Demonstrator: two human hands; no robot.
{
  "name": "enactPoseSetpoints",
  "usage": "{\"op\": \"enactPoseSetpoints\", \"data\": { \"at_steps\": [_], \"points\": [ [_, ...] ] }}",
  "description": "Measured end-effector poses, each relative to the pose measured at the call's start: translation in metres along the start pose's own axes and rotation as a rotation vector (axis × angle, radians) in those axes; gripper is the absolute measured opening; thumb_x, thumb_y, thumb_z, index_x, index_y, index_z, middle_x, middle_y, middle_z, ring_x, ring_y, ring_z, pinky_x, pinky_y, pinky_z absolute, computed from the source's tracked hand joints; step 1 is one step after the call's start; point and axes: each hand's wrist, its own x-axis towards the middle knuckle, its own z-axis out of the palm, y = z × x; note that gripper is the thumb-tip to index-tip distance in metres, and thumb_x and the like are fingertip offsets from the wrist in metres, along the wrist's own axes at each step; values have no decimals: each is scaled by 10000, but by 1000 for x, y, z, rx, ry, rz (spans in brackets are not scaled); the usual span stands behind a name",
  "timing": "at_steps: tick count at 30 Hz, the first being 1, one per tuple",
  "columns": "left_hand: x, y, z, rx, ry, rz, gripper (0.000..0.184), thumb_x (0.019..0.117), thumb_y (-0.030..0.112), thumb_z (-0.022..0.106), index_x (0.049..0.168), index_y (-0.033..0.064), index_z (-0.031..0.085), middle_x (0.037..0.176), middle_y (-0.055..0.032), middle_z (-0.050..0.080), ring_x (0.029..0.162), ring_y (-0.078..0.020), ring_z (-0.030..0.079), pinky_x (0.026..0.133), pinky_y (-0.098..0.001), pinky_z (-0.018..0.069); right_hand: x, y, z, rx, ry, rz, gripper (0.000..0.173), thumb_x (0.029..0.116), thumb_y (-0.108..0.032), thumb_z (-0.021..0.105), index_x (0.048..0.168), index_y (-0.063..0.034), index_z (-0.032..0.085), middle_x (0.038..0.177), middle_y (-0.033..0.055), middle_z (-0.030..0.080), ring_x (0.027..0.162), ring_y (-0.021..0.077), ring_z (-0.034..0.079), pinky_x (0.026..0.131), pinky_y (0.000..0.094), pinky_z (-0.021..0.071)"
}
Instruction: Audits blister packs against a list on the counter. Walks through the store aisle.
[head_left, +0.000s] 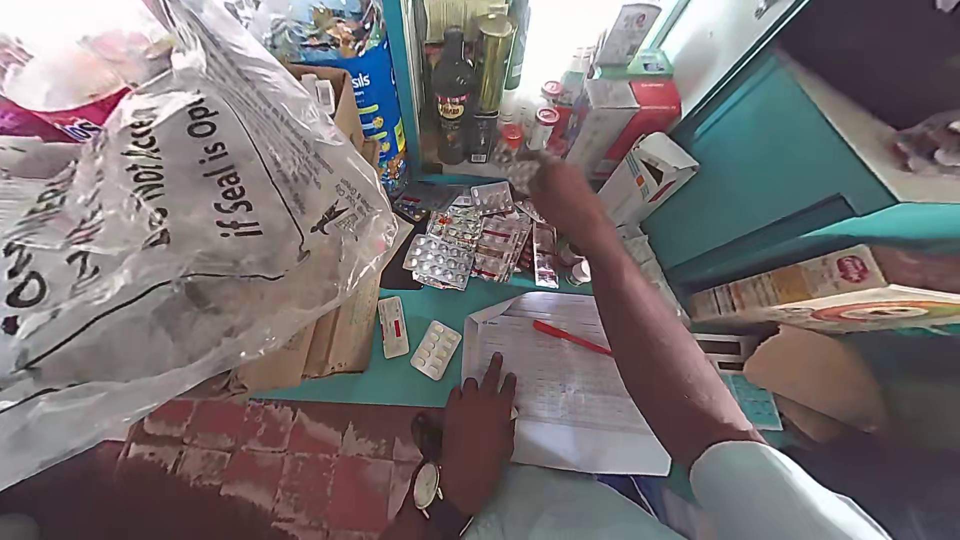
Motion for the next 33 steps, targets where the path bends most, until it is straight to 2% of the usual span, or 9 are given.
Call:
{"op": "enactPoseSetpoints", "data": {
  "at_steps": [8, 12, 15, 18, 20, 21, 25, 30, 33],
  "points": [
    [2, -3, 4, -4, 8, 10, 522, 960, 312, 647, 1471, 242, 566, 1653, 10, 346, 1139, -334, 651, 863, -507, 545, -44, -15, 11, 73, 204, -18, 452, 1026, -75, 437, 1457, -127, 564, 931, 207, 705, 782, 392, 686, 700, 585, 537],
    [0, -10, 18, 21, 182, 68, 506, 891, 285, 703, 1391, 239, 641, 1603, -13, 435, 1008, -315, 692, 745, -479, 565, -59, -28, 44, 46, 162, 79, 468, 1036, -75, 427, 1494, -131, 508, 1191, 223, 689, 920, 434, 706, 750, 632, 555],
    [1, -8, 21, 35, 233, 82, 514, 870, 301, 731, 1375, 243, 658, 1589, -10, 456, 976, -308, 697, 728, -477, 567, -73, -44, 88, 62, 62, -76, 492, 984, -31, 554, 1466, -130, 535, 1385, 172, 614, 1102, 394, 682, 841, 580, 583],
    [1, -10, 21, 33, 255, 89, 525, 852, 299, 752, 1367, 241, 668, 1571, -13, 481, 938, -304, 703, 705, -476, 569, -70, -45, 115, 143, -205, -267, 780, 875, -394, 802, 1552, -210, 463, 1610, 165, 398, 1488, 378, 367, 1156, 579, 383],
    [1, -11, 20, 32, 255, 92, 507, 865, 300, 745, 1364, 242, 672, 1570, -11, 483, 927, -303, 706, 705, -477, 571, -64, -37, 109, 195, -134, -238, 871, 771, -550, 847, 1507, -206, 530, 1578, 148, 452, 1452, 349, 429, 1128, 572, 426],
    [1, -12, 21, 35, 272, 99, 500, 862, 303, 745, 1354, 244, 679, 1562, -14, 493, 908, -298, 708, 695, -473, 571, -61, -30, 101, 153, -46, -175, 819, 806, -563, 812, 1482, -179, 554, 1533, 147, 504, 1406, 344, 486, 1098, 567, 459],
    [1, -8, 16, 31, 200, 85, 518, 872, 274, 734, 1382, 232, 657, 1574, -32, 476, 934, -314, 706, 714, -477, 568, -52, -10, 83, -130, -2, 109, 719, 942, -419, 717, 1498, -31, 476, 1393, 327, 547, 1350, 528, 464, 1129, 708, 302],
    [2, -9, 21, 47, 295, 89, 490, 837, 282, 762, 1322, 238, 704, 1536, -12, 524, 880, -297, 710, 687, -465, 571, -60, -47, 106, 77, 102, 64, 519, 893, -44, 666, 1387, -196, 616, 1401, 201, 557, 1251, 410, 568, 895, 560, 561],
    [1, -10, 25, 63, 341, 101, 449, 864, 296, 725, 1308, 232, 711, 1510, -18, 552, 888, -300, 710, 671, -460, 570, -64, -69, 115, 264, 204, -48, 508, 865, 66, 641, 1309, -180, 671, 1530, 173, 459, 1319, 375, 538, 909, 500, 581]
  ]
}}
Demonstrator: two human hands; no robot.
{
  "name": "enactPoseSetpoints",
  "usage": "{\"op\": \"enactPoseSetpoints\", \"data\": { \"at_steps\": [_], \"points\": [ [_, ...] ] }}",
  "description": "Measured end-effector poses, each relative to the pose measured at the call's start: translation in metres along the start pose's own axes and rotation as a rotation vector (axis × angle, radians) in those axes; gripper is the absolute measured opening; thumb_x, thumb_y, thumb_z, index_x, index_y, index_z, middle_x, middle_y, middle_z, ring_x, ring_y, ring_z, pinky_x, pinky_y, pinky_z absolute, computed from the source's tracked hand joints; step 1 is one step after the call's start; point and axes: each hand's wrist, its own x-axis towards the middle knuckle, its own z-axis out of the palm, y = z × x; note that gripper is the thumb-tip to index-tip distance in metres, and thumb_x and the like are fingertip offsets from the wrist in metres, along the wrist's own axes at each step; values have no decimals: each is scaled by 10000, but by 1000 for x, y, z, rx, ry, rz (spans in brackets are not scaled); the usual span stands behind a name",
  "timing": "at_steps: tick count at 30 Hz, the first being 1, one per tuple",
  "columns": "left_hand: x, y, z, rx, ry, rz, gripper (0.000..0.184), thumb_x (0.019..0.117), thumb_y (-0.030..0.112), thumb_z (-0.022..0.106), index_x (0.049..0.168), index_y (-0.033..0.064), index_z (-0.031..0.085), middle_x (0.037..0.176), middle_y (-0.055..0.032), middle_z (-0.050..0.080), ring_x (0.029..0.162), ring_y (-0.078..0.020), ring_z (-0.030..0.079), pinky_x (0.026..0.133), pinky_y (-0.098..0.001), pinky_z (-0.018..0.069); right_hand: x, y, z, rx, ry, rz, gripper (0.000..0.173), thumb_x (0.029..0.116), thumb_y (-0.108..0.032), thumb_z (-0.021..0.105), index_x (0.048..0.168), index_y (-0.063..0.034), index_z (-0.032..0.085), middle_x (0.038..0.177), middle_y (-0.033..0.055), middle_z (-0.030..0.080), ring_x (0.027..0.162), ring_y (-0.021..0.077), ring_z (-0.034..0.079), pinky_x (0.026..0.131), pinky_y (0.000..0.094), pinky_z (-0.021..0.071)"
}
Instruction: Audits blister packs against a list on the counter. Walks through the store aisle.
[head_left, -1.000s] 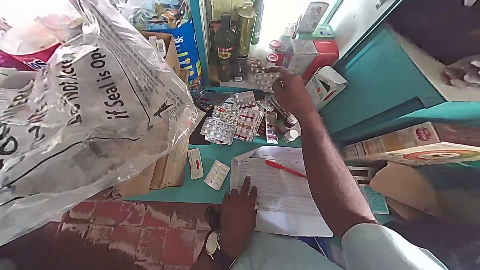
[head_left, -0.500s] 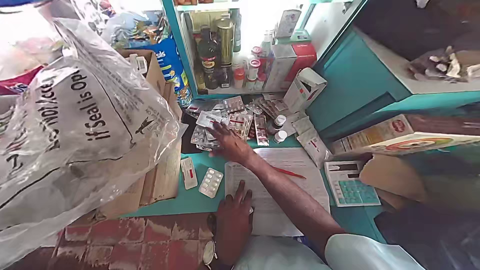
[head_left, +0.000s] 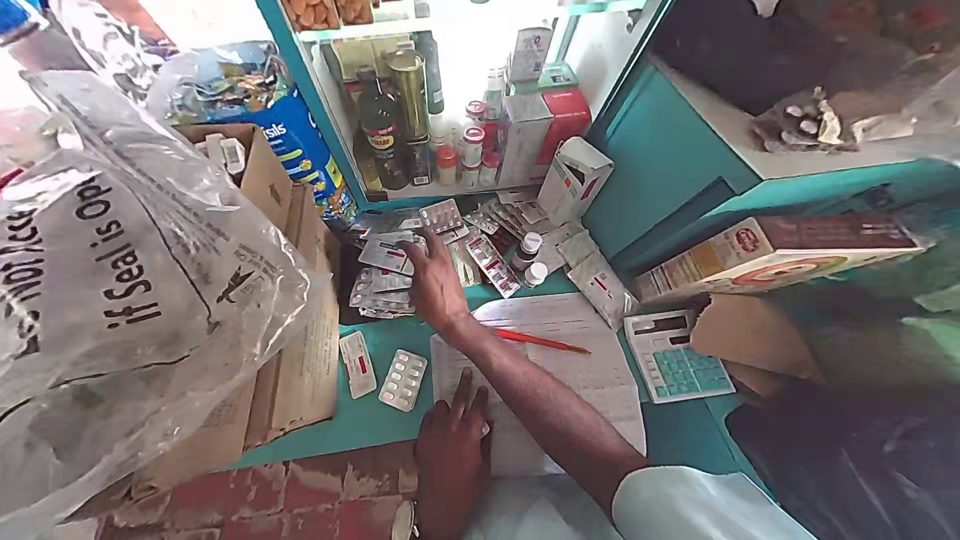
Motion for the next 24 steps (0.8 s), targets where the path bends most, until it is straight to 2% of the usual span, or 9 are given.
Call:
{"op": "enactPoseSetpoints", "data": {
  "at_steps": [2, 4, 8, 11, 13, 16, 19, 21, 24],
  "points": [
    [1, 1, -3, 24, -29, -5, 439, 891, 304, 692, 1323, 226, 701, 1513, -23, 548, 903, -305, 708, 681, -459, 571, 4, -8, 9, 108, 34, -42, 463, 881, 49, 633, 1296, -152, 675, 1589, 187, 378, 1355, 362, 517, 933, 473, 582],
    [1, 3, -5, 35, -60, -11, 455, 890, 306, 703, 1337, 222, 693, 1522, -26, 539, 929, -313, 707, 699, -464, 572, 8, -11, 20, 267, 25, -79, 391, 955, -20, 598, 1331, -115, 646, 1614, 209, 329, 1326, 349, 545, 954, 443, 573],
    [-1, 0, -1, 26, -3, 1, 450, 865, 306, 723, 1307, 220, 711, 1491, -22, 571, 913, -300, 713, 682, -459, 575, 11, -7, 25, 437, -34, -53, 350, 1024, -111, 550, 1366, -90, 623, 1572, 219, 409, 1295, 330, 580, 980, 447, 555],
    [-1, -2, 2, -3, 41, 13, 464, 857, 267, 713, 1320, 238, 703, 1497, -10, 566, 874, -283, 711, 656, -446, 569, 0, 5, -11, 120, -21, 87, 441, 948, -143, 655, 1388, -167, 625, 1530, 147, 486, 1328, 317, 554, 983, 502, 550],
    [-2, -4, 2, -27, 48, 20, 506, 831, 257, 739, 1335, 248, 694, 1514, -12, 549, 844, -274, 704, 643, -437, 563, -6, 23, -33, -133, -55, 200, 498, 932, -194, 680, 1418, -117, 602, 1463, 220, 534, 1371, 415, 493, 1025, 592, 492],
    [0, -4, 0, -4, 6, 32, 526, 817, 282, 750, 1338, 241, 692, 1521, -30, 540, 819, -280, 707, 633, -435, 564, -10, 45, -45, -400, -266, 352, 470, 956, -229, 661, 1380, -33, 601, 1536, 301, 414, 1428, 480, 391, 1077, 643, 407],
    [2, -3, -2, -10, -33, 34, 557, 802, 278, 766, 1350, 226, 683, 1542, -35, 517, 855, -291, 707, 658, -452, 566, -14, 39, -41, -392, -239, 304, 430, 976, -214, 624, 1383, -75, 620, 1547, 275, 431, 1467, 459, 359, 1128, 626, 364],
    [-1, -4, 3, -12, 23, 41, 550, 785, 277, 765, 1328, 230, 698, 1523, -29, 538, 848, -281, 707, 644, -447, 561, -14, 30, -33, -238, -179, 173, 507, 996, -346, 635, 1434, -94, 590, 1539, 255, 456, 1471, 444, 365, 1150, 603, 367],
    [-2, -4, 5, 5, 71, 45, 509, 808, 294, 751, 1312, 236, 709, 1497, -24, 566, 865, -277, 712, 652, -440, 566, -15, 9, -12, -135, -302, 67, 843, 838, -636, 735, 1538, -239, 482, 1644, 223, 307, 1530, 450, 233, 1177, 651, 290]
  ]
}}
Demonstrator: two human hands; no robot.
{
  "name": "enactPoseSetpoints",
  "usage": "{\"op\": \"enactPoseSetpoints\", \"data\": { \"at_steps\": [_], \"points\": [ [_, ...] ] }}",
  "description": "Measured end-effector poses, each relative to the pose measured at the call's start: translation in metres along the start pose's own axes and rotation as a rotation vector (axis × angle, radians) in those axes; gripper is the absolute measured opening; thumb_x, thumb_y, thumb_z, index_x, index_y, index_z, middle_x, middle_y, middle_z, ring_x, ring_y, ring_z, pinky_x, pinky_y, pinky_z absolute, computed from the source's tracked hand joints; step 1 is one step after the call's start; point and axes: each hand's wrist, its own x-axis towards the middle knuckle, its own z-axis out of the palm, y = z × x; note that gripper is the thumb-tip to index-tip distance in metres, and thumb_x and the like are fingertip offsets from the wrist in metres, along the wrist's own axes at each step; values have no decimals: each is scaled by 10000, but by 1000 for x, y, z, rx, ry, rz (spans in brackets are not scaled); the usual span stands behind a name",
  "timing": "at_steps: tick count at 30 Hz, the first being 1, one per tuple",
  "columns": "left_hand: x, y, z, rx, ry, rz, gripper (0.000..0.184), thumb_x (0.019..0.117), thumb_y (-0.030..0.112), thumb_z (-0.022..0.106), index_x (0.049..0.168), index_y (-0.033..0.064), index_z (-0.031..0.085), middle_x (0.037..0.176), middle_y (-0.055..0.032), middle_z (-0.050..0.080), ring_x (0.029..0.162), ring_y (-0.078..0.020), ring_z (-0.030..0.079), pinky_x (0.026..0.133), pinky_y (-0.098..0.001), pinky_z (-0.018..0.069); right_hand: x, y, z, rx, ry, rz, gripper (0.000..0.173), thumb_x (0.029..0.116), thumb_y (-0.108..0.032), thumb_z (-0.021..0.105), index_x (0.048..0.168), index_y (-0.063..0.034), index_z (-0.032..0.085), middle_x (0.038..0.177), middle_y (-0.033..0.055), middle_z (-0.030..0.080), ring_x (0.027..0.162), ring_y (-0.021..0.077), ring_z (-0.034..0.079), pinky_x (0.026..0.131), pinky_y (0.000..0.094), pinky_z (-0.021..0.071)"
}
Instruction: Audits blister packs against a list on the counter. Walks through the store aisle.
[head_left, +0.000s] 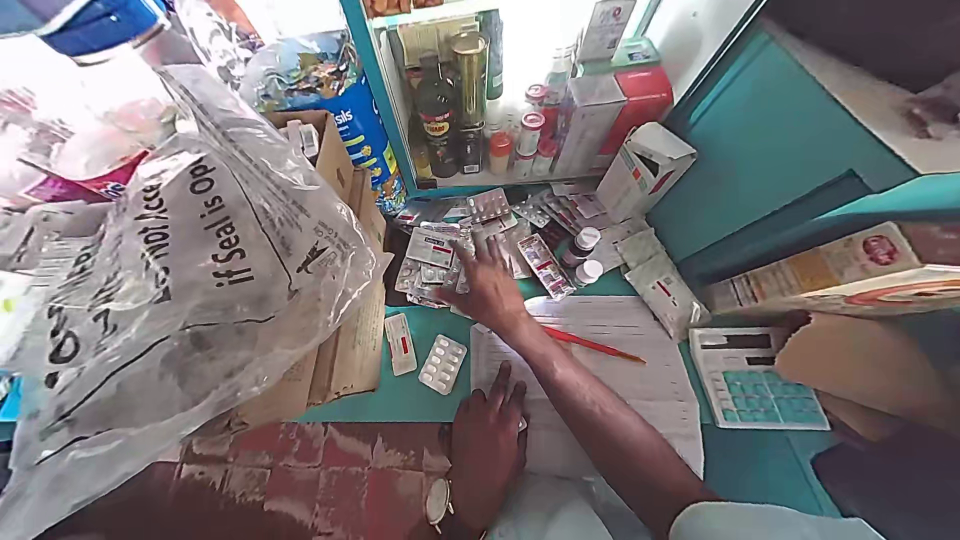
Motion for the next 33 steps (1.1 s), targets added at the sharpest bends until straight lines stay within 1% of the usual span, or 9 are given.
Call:
{"op": "enactPoseSetpoints", "data": {
  "at_steps": [2, 7, 13, 16, 21, 25, 27, 31, 33],
  "points": [
    [0, 2, -1, -5, 11, -5, 468, 826, 273, 742, 1292, 225, 722, 1471, -31, 590, 877, -286, 718, 659, -447, 577, -1, -8, 11, -37, -88, -9, 789, 794, -575, 796, 1486, -296, 539, 1674, 192, 255, 1542, 451, 190, 1149, 678, 289],
    [-1, 4, -3, -12, -15, -48, 440, 871, 290, 710, 1310, 247, 709, 1513, 9, 550, 917, -272, 710, 679, -438, 570, 3, 6, -16, -12, 116, 35, 297, 880, -136, 712, 1174, -99, 721, 1406, 178, 592, 1160, 413, 644, 822, 640, 559],
    [0, 3, -5, -14, -15, -24, 442, 877, 258, 699, 1318, 225, 702, 1517, -8, 546, 898, -268, 710, 658, -427, 567, 11, 0, -30, -84, 204, 15, 291, 920, -19, 606, 1164, -94, 745, 1451, 182, 575, 1224, 431, 616, 867, 654, 538],
    [0, 3, -6, -24, -51, -39, 468, 866, 255, 704, 1334, 231, 689, 1539, 3, 522, 931, -279, 707, 670, -438, 567, 18, 1, -28, -131, 169, -56, 319, 939, -159, 682, 1247, -86, 720, 1562, 236, 441, 1468, 479, 350, 1108, 696, 359],
    [6, 7, -19, -62, -242, -79, 503, 924, 285, 661, 1421, 230, 618, 1605, 7, 434, 1055, -316, 684, 762, -484, 570, 19, -14, 2, -304, -127, -85, 769, 798, -718, 713, 1404, -253, 632, 1636, 212, 335, 1540, 474, 179, 1190, 743, 82],
    [6, 8, -17, -77, -238, -110, 483, 920, 288, 662, 1400, 244, 638, 1592, 6, 454, 1047, -323, 686, 749, -489, 564, 19, -32, -8, -263, -89, -28, 414, 935, -458, 705, 1099, -81, 756, 1296, 193, 655, 1368, 437, 479, 1155, 718, 241],
    [14, 12, -27, -89, -438, -166, 534, 960, 291, 621, 1487, 259, 543, 1662, 17, 327, 1147, -340, 639, 835, -515, 545, 39, -34, -6, -204, 7, -104, 368, 974, -372, 681, 1226, -107, 720, 1379, 201, 614, 1402, 446, 450, 1133, 699, 312],
    [17, 13, -24, -55, -466, -168, 529, 965, 305, 606, 1488, 264, 541, 1665, 8, 320, 1137, -337, 645, 844, -502, 542, 101, -33, 10, -223, -43, -72, 705, 982, -598, 565, 1578, -252, 415, 1630, 214, 344, 1543, 440, 215, 1188, 733, 145],
    [14, 12, -23, -54, -436, -157, 508, 971, 321, 596, 1474, 260, 555, 1657, 3, 337, 1125, -336, 648, 836, -495, 541, 111, -32, 19, -245, -84, -38, 691, 1000, -596, 531, 1557, -198, 435, 1482, 243, 520, 1425, 466, 422, 1145, 754, 229]
  ]
}}
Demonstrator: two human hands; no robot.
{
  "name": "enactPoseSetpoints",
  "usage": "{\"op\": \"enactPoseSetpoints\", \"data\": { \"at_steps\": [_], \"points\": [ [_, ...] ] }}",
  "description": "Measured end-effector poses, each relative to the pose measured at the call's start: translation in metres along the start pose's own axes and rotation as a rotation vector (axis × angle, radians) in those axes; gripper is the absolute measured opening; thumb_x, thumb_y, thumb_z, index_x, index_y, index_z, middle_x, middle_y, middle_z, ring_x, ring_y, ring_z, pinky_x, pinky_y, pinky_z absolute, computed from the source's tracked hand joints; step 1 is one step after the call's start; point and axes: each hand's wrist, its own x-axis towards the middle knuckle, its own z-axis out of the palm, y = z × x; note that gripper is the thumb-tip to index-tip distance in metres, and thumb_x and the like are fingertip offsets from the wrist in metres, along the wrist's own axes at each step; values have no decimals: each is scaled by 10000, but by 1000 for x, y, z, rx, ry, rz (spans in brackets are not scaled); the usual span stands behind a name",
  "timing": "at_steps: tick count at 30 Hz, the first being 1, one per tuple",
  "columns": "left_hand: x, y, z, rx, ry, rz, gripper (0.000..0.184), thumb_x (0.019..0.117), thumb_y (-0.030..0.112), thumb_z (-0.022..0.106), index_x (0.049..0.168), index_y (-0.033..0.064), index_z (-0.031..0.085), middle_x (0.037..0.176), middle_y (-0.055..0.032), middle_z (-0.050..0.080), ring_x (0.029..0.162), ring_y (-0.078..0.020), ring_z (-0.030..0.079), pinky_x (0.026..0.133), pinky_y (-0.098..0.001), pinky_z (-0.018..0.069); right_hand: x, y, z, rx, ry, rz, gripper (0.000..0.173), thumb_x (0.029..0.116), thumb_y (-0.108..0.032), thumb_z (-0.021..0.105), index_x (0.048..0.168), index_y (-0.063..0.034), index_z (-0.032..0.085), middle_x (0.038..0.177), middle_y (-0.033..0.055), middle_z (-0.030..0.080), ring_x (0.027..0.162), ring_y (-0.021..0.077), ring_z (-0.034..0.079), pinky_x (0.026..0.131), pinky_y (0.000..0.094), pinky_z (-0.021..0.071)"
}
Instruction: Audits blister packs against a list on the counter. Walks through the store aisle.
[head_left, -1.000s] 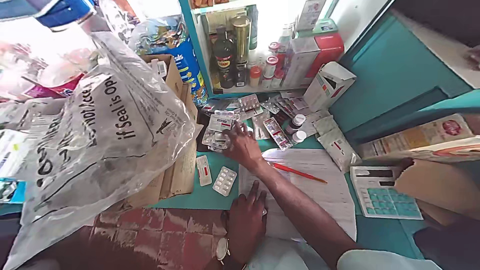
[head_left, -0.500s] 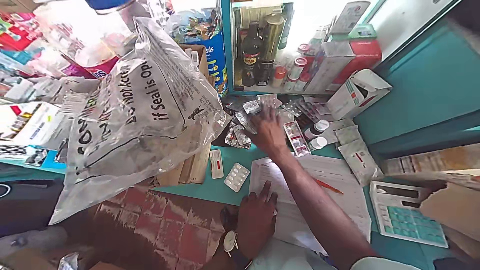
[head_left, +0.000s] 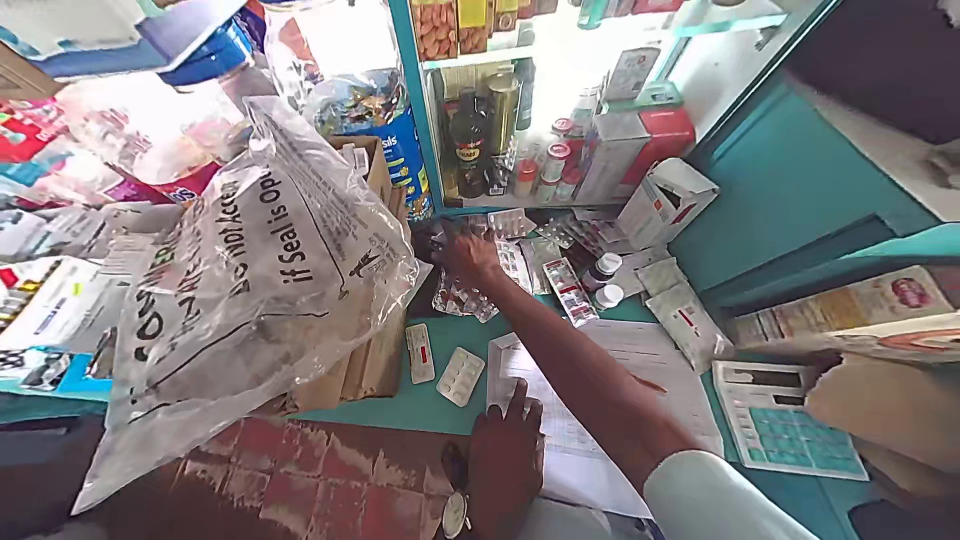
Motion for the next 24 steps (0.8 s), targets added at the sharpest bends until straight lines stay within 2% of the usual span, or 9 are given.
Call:
{"op": "enactPoseSetpoints", "data": {
  "at_steps": [2, 4, 9, 11, 13, 14, 16, 20, 24],
  "points": [
    [0, 0, -2, 0, -19, -10, 508, 978, 330, 588, 1481, 276, 546, 1659, 17, 331, 1125, -327, 647, 836, -485, 543, -11, -7, 1, -55, 35, -46, 385, 1051, -332, 516, 1312, -72, 629, 1213, 232, 674, 1184, 437, 624, 1055, 682, 395],
    [1, 2, -7, 3, -61, -40, 532, 972, 334, 598, 1498, 297, 525, 1666, 43, 315, 1147, -326, 638, 848, -491, 543, -31, -16, 0, -103, 76, -134, 188, 976, -65, 558, 1091, -27, 701, 1044, 204, 708, 1036, 401, 673, 1003, 607, 457],
    [2, 3, -5, -5, -38, -42, 521, 963, 323, 609, 1480, 294, 553, 1656, 45, 337, 1139, -323, 645, 846, -497, 543, -53, -22, 2, -11, 105, -264, 213, 989, -111, 541, 1066, -84, 738, 958, 137, 747, 973, 328, 713, 1038, 544, 460],
    [0, 2, -4, 1, 0, -35, 518, 944, 320, 636, 1458, 291, 578, 1644, 42, 364, 1113, -318, 657, 823, -490, 548, -41, -15, 8, 37, 286, -214, 250, 1005, -263, 558, 1109, -129, 743, 1128, 132, 725, 1137, 339, 658, 1010, 558, 478],
    [-3, 0, -6, -16, 42, -36, 514, 937, 306, 657, 1446, 272, 595, 1623, 11, 404, 1132, -351, 655, 836, -521, 553, -23, -10, 6, 39, 249, -41, 492, 1027, -458, 539, 1408, -155, 610, 1477, 204, 537, 1419, 427, 437, 1129, 669, 329],
    [-3, 2, -3, -8, 78, -17, 492, 948, 313, 643, 1436, 264, 606, 1602, -10, 438, 1131, -365, 661, 837, -534, 559, -17, -2, 3, 62, 172, 43, 591, 1027, -497, 534, 1494, -135, 522, 1514, 266, 476, 1441, 494, 380, 1128, 739, 279],
    [-2, 4, 0, 20, 107, 5, 463, 959, 323, 622, 1419, 267, 623, 1575, -16, 477, 1086, -361, 678, 814, -521, 566, -16, 7, 5, 119, 89, 63, 587, 1032, -526, 516, 1451, -117, 558, 1408, 275, 569, 1340, 507, 493, 1052, 777, 346],
    [-3, -2, -2, 41, 95, -3, 444, 960, 334, 627, 1397, 254, 643, 1576, -3, 475, 1057, -351, 682, 808, -503, 566, -59, -10, -17, 305, 114, -83, 518, 1014, -512, 570, 1468, -265, 564, 1596, 125, 435, 1519, 349, 320, 1194, 681, 234],
    [-1, -11, 14, 36, 309, 152, 438, 912, 297, 647, 1330, 175, 695, 1488, -95, 567, 935, -346, 719, 731, -487, 578, -123, 26, -40, 272, 122, 179, 637, 972, -522, 632, 1533, -255, 488, 1635, 200, 339, 1513, 424, 293, 1158, 637, 325]
  ]
}}
